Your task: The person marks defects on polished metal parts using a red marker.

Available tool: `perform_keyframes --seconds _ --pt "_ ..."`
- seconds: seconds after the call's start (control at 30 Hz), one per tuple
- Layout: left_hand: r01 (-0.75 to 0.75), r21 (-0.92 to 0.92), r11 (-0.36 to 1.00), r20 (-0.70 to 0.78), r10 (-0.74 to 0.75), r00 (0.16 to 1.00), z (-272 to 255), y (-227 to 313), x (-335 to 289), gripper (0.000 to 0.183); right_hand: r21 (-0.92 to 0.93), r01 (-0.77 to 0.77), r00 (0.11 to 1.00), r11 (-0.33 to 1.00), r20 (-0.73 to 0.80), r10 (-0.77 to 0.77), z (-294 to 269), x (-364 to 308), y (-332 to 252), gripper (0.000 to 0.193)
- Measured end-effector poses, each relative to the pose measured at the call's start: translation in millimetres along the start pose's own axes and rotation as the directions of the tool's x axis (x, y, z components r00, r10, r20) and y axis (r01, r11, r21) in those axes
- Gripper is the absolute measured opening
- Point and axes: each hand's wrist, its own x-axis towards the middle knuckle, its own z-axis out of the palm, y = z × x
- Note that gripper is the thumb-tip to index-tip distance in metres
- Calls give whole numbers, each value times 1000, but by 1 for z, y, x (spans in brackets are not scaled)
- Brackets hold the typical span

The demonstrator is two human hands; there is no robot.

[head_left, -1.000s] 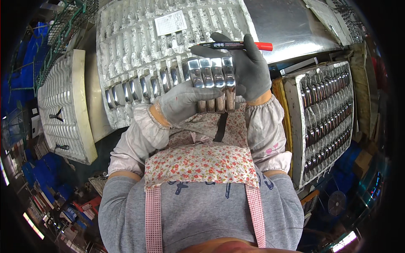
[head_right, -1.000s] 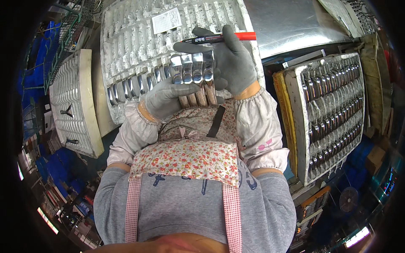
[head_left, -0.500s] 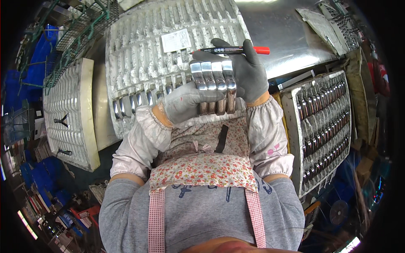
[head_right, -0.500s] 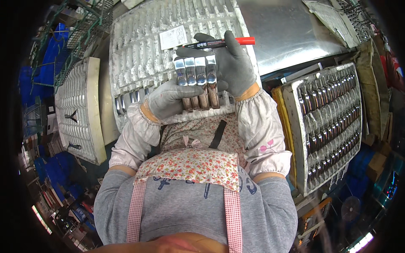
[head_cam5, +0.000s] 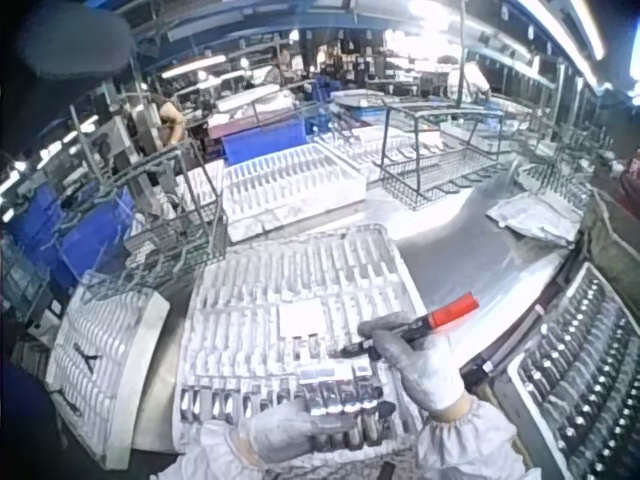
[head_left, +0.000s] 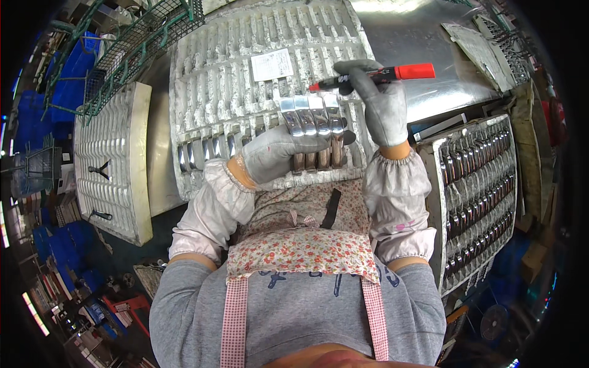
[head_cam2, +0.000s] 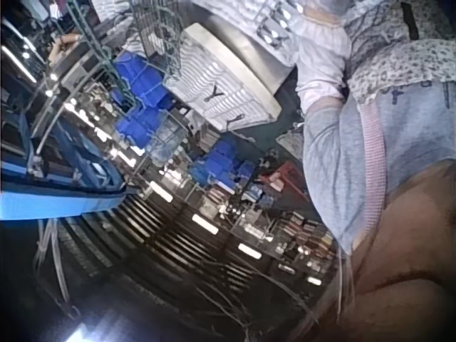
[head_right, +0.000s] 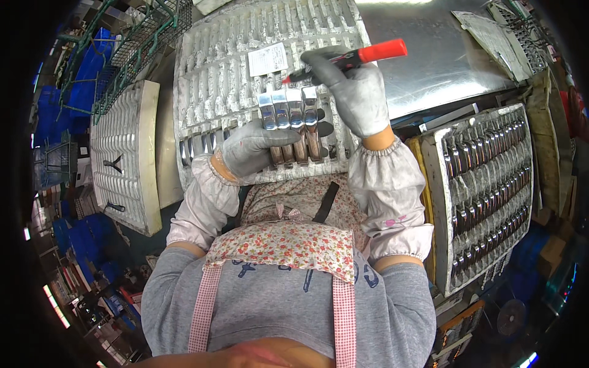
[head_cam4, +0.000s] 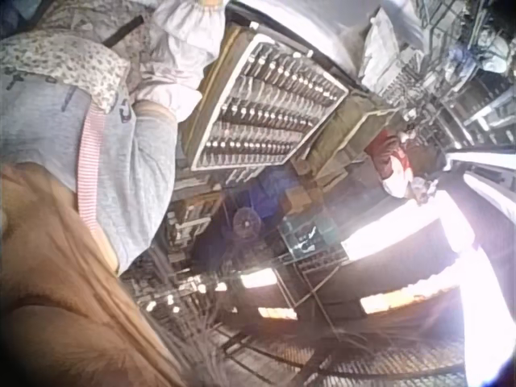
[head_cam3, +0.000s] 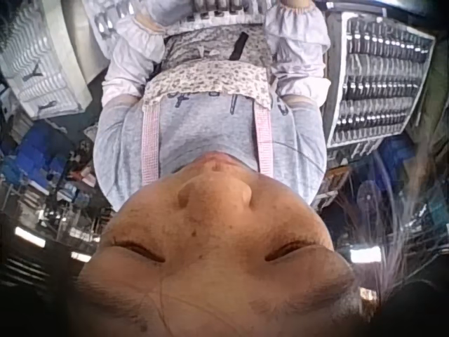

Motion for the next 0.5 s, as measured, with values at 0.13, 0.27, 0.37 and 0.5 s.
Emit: perform_keyframes --seconds 0.13,0.27,0.37,0.5 --pt "33 26 999 6 -33 999 4 7 -1 42 -87 80 987 993 147 -67 10 -5 -14 17" --pt "73 7 997 22 -73 997 1 1 0 46 -81 -17 996 997 85 24 12 0 -16 13" --pt "126 -14 992 42 -125 991 -2 -3 -1 46 -27 -25 988 999 151 29 14 -3 -23 14" --pt "111 5 994 8 -111 994 4 0 -4 47 -21 36 986 999 164 -32 19 -5 -25 14"
